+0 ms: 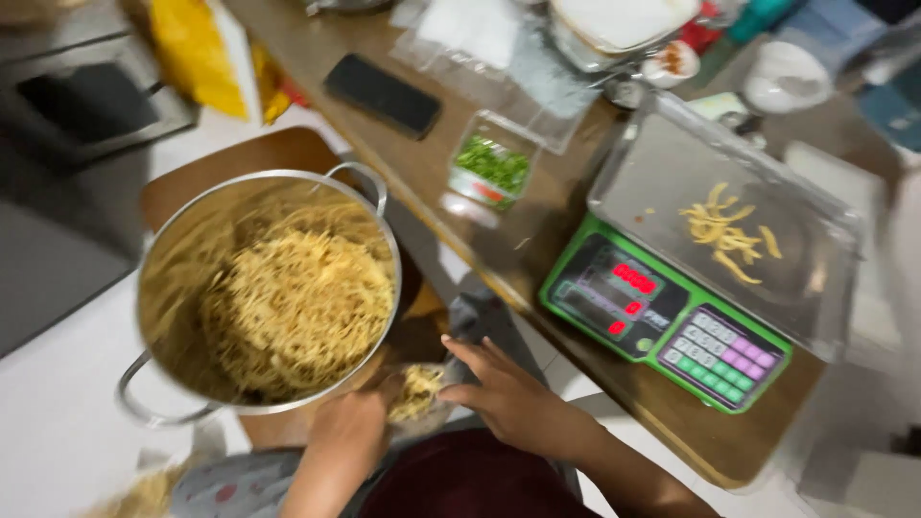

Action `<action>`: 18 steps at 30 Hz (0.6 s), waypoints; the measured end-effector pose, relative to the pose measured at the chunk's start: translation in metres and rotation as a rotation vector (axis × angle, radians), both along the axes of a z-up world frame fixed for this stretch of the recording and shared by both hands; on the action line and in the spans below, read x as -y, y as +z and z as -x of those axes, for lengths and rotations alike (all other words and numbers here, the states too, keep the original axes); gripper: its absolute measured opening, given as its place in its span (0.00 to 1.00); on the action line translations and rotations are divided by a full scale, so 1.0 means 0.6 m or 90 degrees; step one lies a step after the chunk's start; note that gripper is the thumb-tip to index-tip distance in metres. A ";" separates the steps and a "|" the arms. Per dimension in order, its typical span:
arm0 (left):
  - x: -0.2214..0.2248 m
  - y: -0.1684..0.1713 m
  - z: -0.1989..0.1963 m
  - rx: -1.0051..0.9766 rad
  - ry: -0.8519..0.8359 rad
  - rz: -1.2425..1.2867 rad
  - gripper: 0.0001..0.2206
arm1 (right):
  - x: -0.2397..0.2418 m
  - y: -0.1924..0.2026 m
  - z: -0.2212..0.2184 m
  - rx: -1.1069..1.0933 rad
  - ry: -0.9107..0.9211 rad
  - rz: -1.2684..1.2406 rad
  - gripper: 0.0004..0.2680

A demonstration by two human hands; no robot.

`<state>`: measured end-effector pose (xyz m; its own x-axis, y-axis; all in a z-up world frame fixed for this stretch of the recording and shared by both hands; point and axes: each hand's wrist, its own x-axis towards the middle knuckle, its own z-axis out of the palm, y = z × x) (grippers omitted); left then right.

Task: The person is portioning noodles from a large pot into small plastic bags and weighing them on a digital scale to ensure consistent weight.

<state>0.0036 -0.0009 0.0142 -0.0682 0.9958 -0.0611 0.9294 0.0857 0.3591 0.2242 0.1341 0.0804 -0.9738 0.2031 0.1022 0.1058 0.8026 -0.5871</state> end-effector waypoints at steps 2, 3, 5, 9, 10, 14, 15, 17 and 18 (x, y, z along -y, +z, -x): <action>0.006 -0.013 0.009 -0.024 -0.005 0.071 0.29 | -0.022 0.046 -0.029 -0.063 -0.055 -0.004 0.17; 0.009 -0.020 0.012 -0.052 0.004 0.149 0.29 | -0.029 0.070 -0.047 -0.128 -0.093 -0.002 0.17; -0.011 0.016 0.019 -0.035 0.004 0.270 0.30 | -0.082 0.074 -0.117 -0.182 -0.197 -0.024 0.11; -0.016 0.030 0.058 -0.098 -0.127 -0.254 0.33 | -0.192 0.205 -0.212 -0.166 -0.476 -0.270 0.10; -0.015 0.032 0.053 -0.097 -0.135 -0.257 0.33 | -0.226 0.227 -0.234 -0.165 -0.483 -0.274 0.10; -0.006 0.018 0.041 -0.167 -0.013 -0.190 0.26 | -0.322 0.281 -0.275 0.294 -0.547 -0.083 0.38; -0.004 0.010 0.037 -0.200 0.012 -0.195 0.25 | -0.338 0.287 -0.274 0.377 -0.502 -0.014 0.44; -0.010 0.009 0.037 -0.149 -0.005 -0.187 0.28 | -0.360 0.281 -0.247 0.465 -0.513 0.017 0.46; -0.014 0.010 0.038 -0.102 -0.026 -0.178 0.30 | -0.369 0.276 -0.235 0.550 -0.524 0.054 0.49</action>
